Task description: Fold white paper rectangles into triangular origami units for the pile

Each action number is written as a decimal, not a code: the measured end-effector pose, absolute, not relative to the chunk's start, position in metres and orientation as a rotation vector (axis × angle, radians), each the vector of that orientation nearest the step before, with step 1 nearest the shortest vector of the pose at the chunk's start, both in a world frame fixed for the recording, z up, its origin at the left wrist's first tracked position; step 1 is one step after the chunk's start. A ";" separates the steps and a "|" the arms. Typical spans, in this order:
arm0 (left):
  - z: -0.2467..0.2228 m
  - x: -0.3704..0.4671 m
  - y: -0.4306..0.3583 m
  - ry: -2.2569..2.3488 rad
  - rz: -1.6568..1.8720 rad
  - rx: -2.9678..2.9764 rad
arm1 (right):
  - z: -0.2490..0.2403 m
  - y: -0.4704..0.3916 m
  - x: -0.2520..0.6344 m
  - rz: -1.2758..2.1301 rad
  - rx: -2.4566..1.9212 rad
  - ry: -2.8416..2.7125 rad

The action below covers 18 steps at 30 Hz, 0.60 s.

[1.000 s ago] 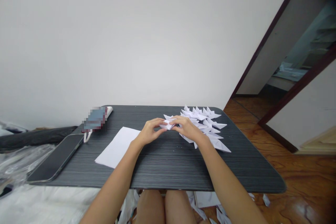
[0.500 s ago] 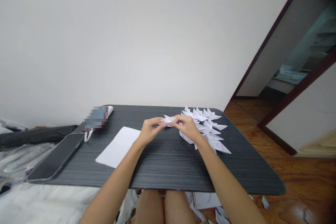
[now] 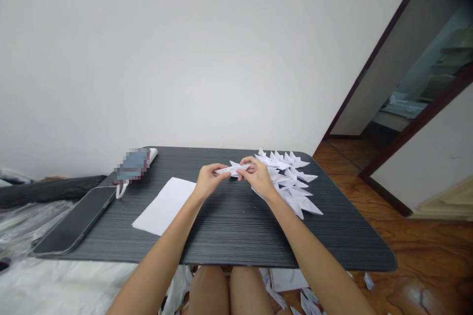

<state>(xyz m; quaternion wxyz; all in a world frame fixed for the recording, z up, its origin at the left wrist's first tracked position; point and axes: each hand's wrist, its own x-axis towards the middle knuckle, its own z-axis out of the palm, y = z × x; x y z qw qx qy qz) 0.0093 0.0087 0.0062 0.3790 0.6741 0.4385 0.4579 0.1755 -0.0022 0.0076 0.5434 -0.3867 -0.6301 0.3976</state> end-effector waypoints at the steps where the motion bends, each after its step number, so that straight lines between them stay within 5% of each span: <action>1: 0.006 0.008 0.009 1.137 1.165 1.727 | 0.007 -0.002 0.175 0.979 -0.916 -1.473; 18: 0.013 0.013 -0.005 1.042 1.042 1.845 | 0.006 -0.002 0.174 1.190 -0.888 -1.524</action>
